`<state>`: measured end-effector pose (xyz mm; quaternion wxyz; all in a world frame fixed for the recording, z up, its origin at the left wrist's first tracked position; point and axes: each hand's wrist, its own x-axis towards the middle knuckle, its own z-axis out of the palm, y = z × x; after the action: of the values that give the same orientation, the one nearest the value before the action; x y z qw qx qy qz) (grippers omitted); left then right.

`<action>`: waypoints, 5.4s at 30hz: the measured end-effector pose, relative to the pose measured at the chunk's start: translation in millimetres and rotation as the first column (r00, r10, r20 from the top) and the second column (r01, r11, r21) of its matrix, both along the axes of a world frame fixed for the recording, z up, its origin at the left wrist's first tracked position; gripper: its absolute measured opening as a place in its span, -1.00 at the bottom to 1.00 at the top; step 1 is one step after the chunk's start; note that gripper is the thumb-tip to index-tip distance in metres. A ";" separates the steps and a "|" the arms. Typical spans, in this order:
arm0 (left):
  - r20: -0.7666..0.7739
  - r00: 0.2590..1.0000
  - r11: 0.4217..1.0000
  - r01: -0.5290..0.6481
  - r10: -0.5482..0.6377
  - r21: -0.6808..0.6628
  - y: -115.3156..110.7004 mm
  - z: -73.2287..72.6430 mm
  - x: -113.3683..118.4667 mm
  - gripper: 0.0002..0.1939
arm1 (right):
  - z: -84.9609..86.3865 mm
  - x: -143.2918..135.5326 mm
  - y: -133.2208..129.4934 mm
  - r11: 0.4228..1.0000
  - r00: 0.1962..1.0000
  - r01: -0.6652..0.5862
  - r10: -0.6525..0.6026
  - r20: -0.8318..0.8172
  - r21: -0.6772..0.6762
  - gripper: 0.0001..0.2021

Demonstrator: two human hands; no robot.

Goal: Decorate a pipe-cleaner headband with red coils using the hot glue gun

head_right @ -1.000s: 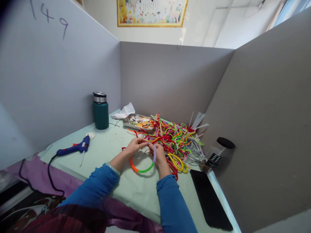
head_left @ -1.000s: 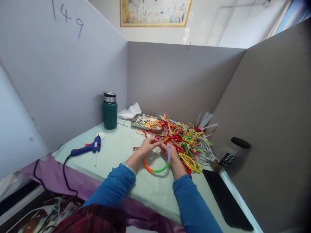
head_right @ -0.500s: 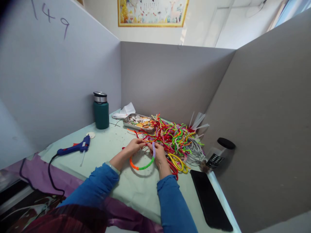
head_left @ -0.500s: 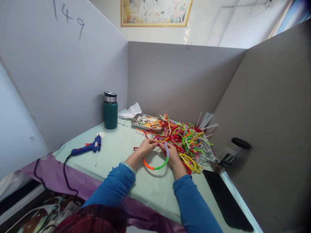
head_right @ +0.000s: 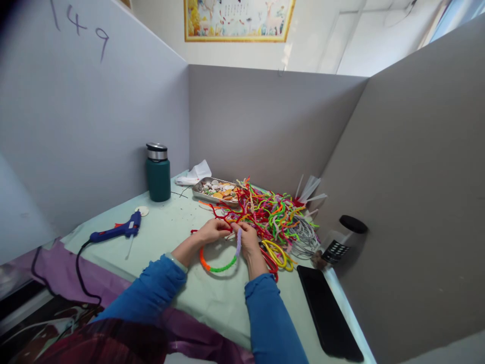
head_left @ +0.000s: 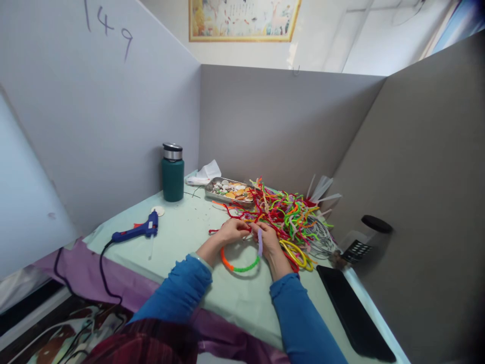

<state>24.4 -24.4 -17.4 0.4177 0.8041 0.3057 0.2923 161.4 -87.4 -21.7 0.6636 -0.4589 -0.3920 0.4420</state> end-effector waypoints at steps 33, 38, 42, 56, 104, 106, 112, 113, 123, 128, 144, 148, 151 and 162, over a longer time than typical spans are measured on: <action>0.292 0.955 0.989 0.003 0.041 -0.147 -0.6 9.0 0.9 -0.61 | -3.7 3.9 3.4 0.996 0.987 -0.084 0.079 -0.138 -0.030 -0.64; 0.244 0.966 0.990 -0.057 0.087 -0.127 5.4 3.1 1.4 -0.62 | -1.8 3.3 0.9 0.998 0.990 -0.057 0.052 -0.127 -0.031 -0.65; 0.129 0.988 0.992 -0.072 0.085 -0.103 4.7 2.5 0.1 -0.64 | -2.4 3.3 0.6 0.998 0.991 -0.062 0.058 -0.120 -0.032 -0.67; 0.026 0.995 0.994 0.101 -0.100 -0.045 -3.6 3.5 0.6 -0.72 | -1.6 2.0 2.7 0.999 0.993 -0.032 0.029 -0.119 -0.025 -0.66; 0.113 0.986 0.958 -0.088 0.123 -0.274 -2.5 10.2 -2.3 -0.71 | -4.6 -0.3 3.5 0.999 0.999 0.051 -0.051 -0.008 0.000 -0.70; 0.069 0.993 0.962 -0.072 0.094 -0.265 -1.2 7.9 -2.6 -0.70 | -2.6 -1.2 1.5 0.999 0.999 0.046 -0.046 -0.001 0.008 -0.71; 0.004 0.994 0.966 0.103 -0.105 -0.238 -1.7 6.1 -5.8 -0.66 | -3.3 -0.4 1.3 0.993 0.990 0.117 -0.118 0.073 0.017 -0.63; 0.008 0.992 0.965 0.125 -0.127 -0.229 -2.6 6.8 -6.3 -0.65 | -4.2 0.4 1.9 0.994 0.991 0.109 -0.110 0.082 0.022 -0.62; 0.069 0.985 0.983 0.163 -0.158 -0.083 -6.7 8.5 -2.3 -0.78 | -3.2 0.8 2.5 0.998 0.997 -0.069 0.069 0.041 0.011 -0.60; 0.154 0.986 0.998 0.062 -0.062 0.005 -5.9 5.2 1.4 -0.75 | -3.3 -0.5 2.7 0.998 0.998 -0.065 0.065 -0.019 -0.018 -0.61; 0.255 0.967 0.998 0.039 -0.026 -0.045 -2.2 9.0 0.9 -0.75 | -1.2 -3.4 2.6 0.999 0.995 -0.030 0.026 -0.092 -0.043 -0.66; 0.265 0.964 0.995 0.037 -0.010 -0.097 -2.1 9.8 -0.1 -0.77 | -0.3 -3.7 0.6 0.999 0.996 -0.021 0.018 -0.086 -0.026 -0.65; 0.240 0.970 0.989 -0.006 0.041 -0.145 -1.4 9.9 -0.8 -0.77 | -3.0 -2.3 0.7 1.000 0.998 -0.020 0.020 -0.054 -0.002 -0.63; 0.067 0.997 0.993 0.035 -0.027 -0.116 -2.6 9.8 -5.5 -0.77 | -4.7 -0.4 1.2 0.997 0.999 -0.011 0.009 0.032 0.073 -0.67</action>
<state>18.8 -26.9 -7.6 0.4786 0.7729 0.2959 0.2934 160.9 -86.2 -26.4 0.6714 -0.4396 -0.4205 0.4233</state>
